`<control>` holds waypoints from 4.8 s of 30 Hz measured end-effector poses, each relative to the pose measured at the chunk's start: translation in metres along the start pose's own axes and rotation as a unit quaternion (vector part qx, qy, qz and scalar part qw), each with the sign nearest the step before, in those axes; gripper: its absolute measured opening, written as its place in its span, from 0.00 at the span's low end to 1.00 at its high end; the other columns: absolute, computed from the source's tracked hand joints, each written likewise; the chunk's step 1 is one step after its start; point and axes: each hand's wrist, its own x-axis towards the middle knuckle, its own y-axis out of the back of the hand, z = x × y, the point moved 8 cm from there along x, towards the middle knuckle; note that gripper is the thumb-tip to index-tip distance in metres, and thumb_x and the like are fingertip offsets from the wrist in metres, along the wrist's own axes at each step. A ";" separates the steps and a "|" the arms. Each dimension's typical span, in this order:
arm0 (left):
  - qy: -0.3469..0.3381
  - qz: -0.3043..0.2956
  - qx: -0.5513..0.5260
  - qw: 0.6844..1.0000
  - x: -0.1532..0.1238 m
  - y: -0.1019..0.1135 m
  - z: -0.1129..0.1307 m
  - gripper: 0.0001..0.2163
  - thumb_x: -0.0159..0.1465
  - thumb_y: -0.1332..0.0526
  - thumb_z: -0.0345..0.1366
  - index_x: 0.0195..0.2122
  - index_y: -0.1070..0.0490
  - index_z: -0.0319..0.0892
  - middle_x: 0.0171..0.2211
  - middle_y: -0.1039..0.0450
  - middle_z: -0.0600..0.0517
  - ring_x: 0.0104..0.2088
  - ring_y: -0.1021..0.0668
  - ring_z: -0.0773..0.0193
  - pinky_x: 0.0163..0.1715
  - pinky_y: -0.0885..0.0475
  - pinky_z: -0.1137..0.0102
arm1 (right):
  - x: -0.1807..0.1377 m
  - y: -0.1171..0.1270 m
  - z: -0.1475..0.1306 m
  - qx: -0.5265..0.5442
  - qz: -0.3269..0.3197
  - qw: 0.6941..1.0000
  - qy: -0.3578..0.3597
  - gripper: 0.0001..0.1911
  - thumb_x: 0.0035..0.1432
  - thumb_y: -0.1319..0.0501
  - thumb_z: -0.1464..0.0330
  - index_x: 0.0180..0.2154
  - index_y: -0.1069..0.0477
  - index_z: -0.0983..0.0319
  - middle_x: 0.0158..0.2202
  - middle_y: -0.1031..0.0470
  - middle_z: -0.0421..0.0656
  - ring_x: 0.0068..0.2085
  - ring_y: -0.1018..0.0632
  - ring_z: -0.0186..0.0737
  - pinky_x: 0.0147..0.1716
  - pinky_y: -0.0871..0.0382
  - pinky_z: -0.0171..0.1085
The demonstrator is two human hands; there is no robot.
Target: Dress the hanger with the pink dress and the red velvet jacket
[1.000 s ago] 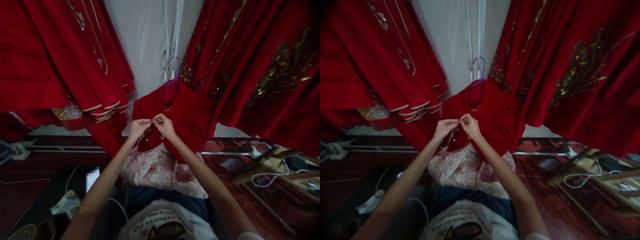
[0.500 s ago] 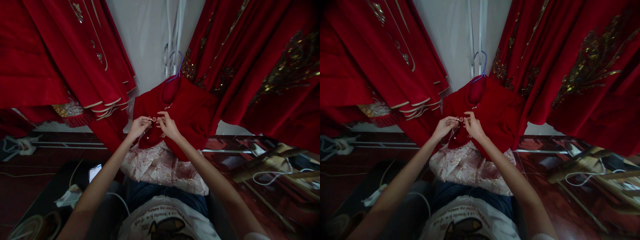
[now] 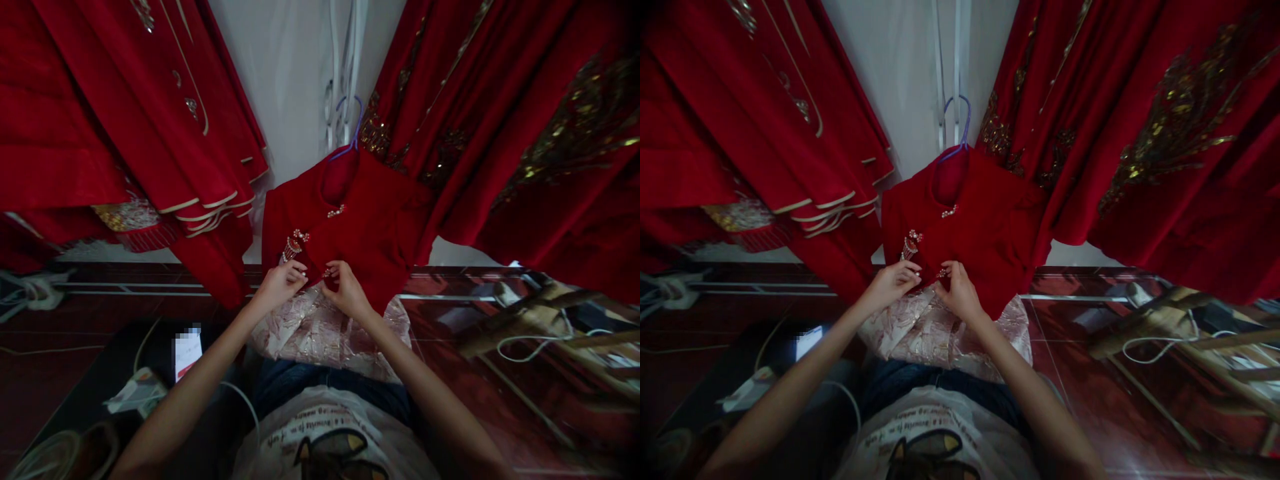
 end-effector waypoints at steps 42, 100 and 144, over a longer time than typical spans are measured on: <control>-0.011 0.078 -0.084 0.993 -0.003 0.005 -0.019 0.10 0.54 0.34 0.36 0.35 0.23 0.38 0.33 0.19 0.47 0.34 0.18 0.63 0.39 0.22 0.68 | 0.018 -0.022 -0.037 0.099 0.019 0.995 -0.004 0.12 0.51 0.39 0.74 0.40 0.31 0.62 0.36 0.30 0.42 0.31 0.25 0.31 0.33 0.25 0.33; -0.055 0.036 0.135 0.989 0.003 -0.001 0.007 0.05 0.60 0.35 0.35 0.35 0.29 0.41 0.32 0.24 0.52 0.33 0.22 0.65 0.35 0.26 0.70 | 0.000 -0.025 0.000 0.188 -0.086 0.970 -0.125 0.20 0.55 0.36 0.64 0.49 0.34 0.62 0.49 0.26 0.53 0.48 0.23 0.44 0.42 0.23 0.45; -0.310 -0.054 0.313 0.896 0.092 0.048 0.070 0.07 0.62 0.35 0.40 0.35 0.24 0.42 0.34 0.22 0.53 0.40 0.23 0.64 0.60 0.40 0.54 | 0.027 0.030 -0.019 0.216 -0.134 0.963 -0.090 0.13 0.59 0.39 0.62 0.44 0.30 0.60 0.47 0.25 0.46 0.43 0.22 0.37 0.46 0.27 0.41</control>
